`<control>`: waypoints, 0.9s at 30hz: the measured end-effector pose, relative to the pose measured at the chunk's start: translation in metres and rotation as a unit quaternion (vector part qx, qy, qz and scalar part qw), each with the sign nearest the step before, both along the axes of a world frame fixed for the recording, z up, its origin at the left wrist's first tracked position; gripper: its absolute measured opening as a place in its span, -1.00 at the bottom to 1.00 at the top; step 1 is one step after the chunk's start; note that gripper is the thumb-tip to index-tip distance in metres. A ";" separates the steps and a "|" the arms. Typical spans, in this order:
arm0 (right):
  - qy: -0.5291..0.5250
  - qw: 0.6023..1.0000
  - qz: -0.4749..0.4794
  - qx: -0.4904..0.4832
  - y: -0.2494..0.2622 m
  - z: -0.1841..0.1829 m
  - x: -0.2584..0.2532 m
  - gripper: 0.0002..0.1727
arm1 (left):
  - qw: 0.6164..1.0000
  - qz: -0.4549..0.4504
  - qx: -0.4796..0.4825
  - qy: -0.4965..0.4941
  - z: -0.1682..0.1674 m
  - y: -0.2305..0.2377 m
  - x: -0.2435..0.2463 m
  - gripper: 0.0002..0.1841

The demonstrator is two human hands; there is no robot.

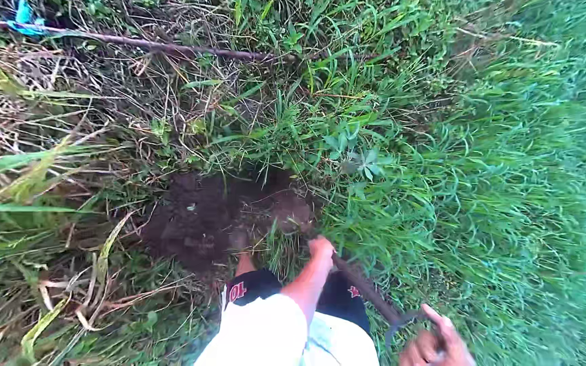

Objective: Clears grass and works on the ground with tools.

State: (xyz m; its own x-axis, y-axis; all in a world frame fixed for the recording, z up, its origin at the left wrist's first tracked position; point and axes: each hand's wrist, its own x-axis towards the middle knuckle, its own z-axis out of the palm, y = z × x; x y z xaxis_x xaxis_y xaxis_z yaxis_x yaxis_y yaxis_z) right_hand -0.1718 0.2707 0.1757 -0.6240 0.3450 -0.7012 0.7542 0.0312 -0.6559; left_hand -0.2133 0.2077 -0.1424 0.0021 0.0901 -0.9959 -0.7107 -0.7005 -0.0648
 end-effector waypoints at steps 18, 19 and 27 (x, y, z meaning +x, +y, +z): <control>0.000 0.999 -0.039 -0.024 0.089 -0.160 -0.016 -0.58 | 0.894 -0.440 -0.082 0.019 -0.152 0.043 -0.045 -0.60; 0.006 0.998 -0.043 -0.034 0.094 -0.168 -0.016 -0.59 | 0.910 -0.404 -0.091 0.011 -0.155 0.044 -0.046 -0.56; 0.026 0.997 -0.024 -0.069 0.177 -0.218 0.008 -0.63 | 0.888 -0.427 -0.141 -0.096 -0.211 0.096 -0.037 -0.38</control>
State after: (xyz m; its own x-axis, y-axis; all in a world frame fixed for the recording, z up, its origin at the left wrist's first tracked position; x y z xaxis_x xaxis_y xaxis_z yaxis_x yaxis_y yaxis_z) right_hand -0.1636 0.4481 -0.0426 -0.6460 0.2789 -0.7106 0.7170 -0.0977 -0.6902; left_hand -0.2507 0.3039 -0.3537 0.1226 -0.2789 -0.9525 -0.9854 0.0803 -0.1503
